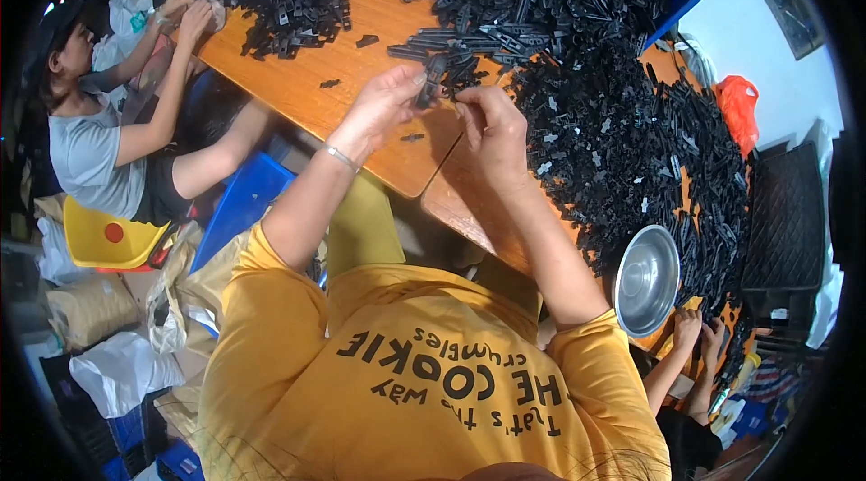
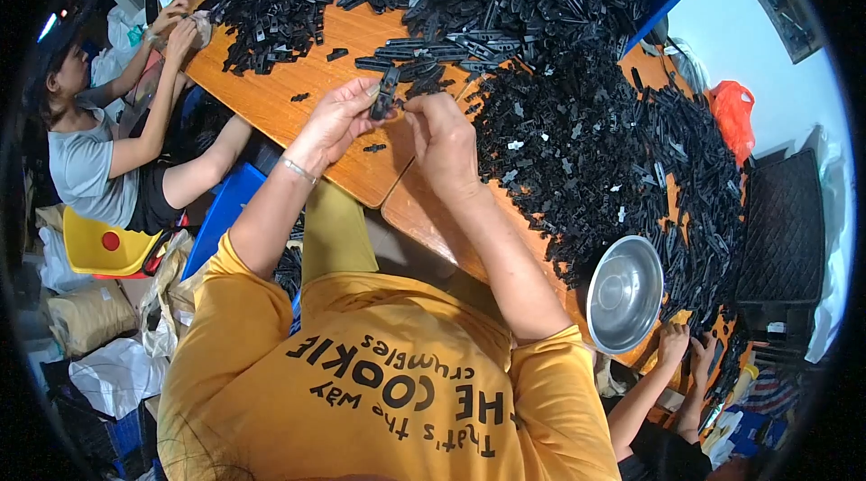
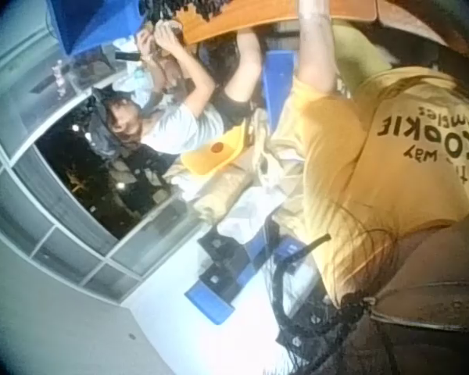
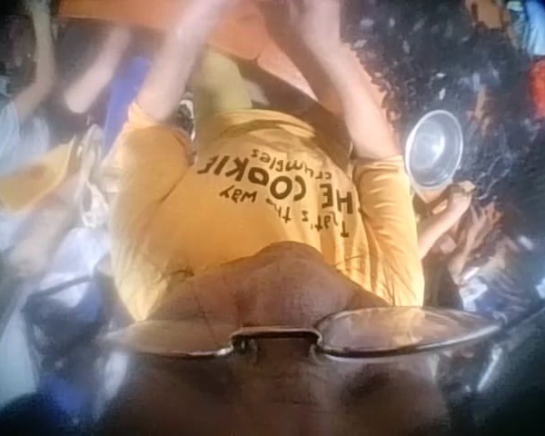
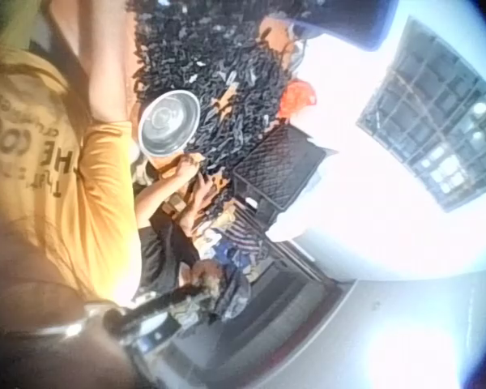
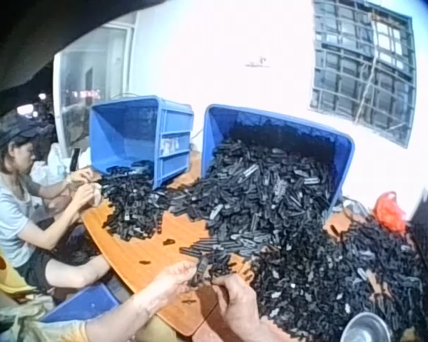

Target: The person assembles small plastic components by inserting small pieces into plastic parts by hand and placing them on the table.

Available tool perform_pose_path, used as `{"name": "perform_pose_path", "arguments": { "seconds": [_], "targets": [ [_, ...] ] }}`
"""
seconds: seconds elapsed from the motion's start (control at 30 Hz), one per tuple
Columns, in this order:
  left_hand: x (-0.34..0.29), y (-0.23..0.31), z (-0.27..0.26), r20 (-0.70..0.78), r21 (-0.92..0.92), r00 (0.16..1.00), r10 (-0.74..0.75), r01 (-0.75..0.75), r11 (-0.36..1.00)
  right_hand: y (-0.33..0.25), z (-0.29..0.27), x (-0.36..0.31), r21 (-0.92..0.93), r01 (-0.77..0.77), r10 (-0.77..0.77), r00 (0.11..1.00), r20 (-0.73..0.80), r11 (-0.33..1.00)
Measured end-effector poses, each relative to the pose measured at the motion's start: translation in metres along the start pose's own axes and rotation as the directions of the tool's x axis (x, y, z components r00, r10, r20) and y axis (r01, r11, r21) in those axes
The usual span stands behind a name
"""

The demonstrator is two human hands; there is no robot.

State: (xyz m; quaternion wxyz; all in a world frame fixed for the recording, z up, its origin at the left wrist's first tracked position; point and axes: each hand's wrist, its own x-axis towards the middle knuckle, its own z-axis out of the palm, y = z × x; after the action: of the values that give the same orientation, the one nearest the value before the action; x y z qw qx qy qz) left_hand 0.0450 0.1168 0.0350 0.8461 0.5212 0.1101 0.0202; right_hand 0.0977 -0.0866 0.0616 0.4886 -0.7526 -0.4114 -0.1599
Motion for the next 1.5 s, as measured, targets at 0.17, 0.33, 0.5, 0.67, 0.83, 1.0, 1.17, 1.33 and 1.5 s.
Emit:
{"name": "perform_pose_path", "arguments": {
  "seconds": [0.17,0.33,0.5,0.67,0.83,1.0,1.17,1.33,1.5],
  "targets": [
    [-0.018,-0.002,0.015,0.085,-0.149,0.995,0.052,-0.039,0.988,-0.013,0.001,0.004,0.07,-0.034,0.039,0.997,-0.07,0.997],
    [-0.03,0.003,0.032,0.1,-0.119,0.989,0.11,-0.098,0.988,-0.012,0.003,0.002,0.113,-0.009,0.026,0.988,-0.149,0.994],
    [-0.03,-0.004,0.032,0.115,-0.096,0.981,0.155,-0.145,0.985,-0.015,0.009,-0.002,0.1,-0.04,0.056,0.985,-0.162,0.994],
    [-0.033,-0.009,0.03,0.066,0.018,0.986,0.155,-0.157,0.987,-0.019,0.01,-0.011,0.152,-0.186,0.2,0.976,-0.088,0.971],
    [-0.038,-0.011,0.031,0.06,0.049,0.979,0.196,-0.199,0.979,-0.017,0.014,-0.018,0.169,-0.218,0.233,0.969,-0.075,0.961],
    [-0.044,-0.008,0.034,0.066,0.035,0.975,0.212,-0.215,0.976,-0.021,0.013,-0.017,0.254,-0.285,0.295,0.955,0.0,0.924],
    [-0.055,-0.019,0.019,0.162,0.21,0.948,0.272,-0.303,0.93,-0.028,0.02,-0.032,0.114,-0.317,0.308,0.947,0.087,0.942],
    [-0.105,-0.016,-0.008,-0.011,0.308,0.995,0.101,-0.092,0.947,-0.038,0.048,-0.057,0.138,-0.364,0.283,0.87,0.403,0.921],
    [-0.178,-0.003,-0.108,-0.236,0.602,0.948,-0.211,0.314,0.735,-0.031,0.041,-0.049,0.167,-0.327,0.185,0.81,0.557,0.93]
  ]
}}
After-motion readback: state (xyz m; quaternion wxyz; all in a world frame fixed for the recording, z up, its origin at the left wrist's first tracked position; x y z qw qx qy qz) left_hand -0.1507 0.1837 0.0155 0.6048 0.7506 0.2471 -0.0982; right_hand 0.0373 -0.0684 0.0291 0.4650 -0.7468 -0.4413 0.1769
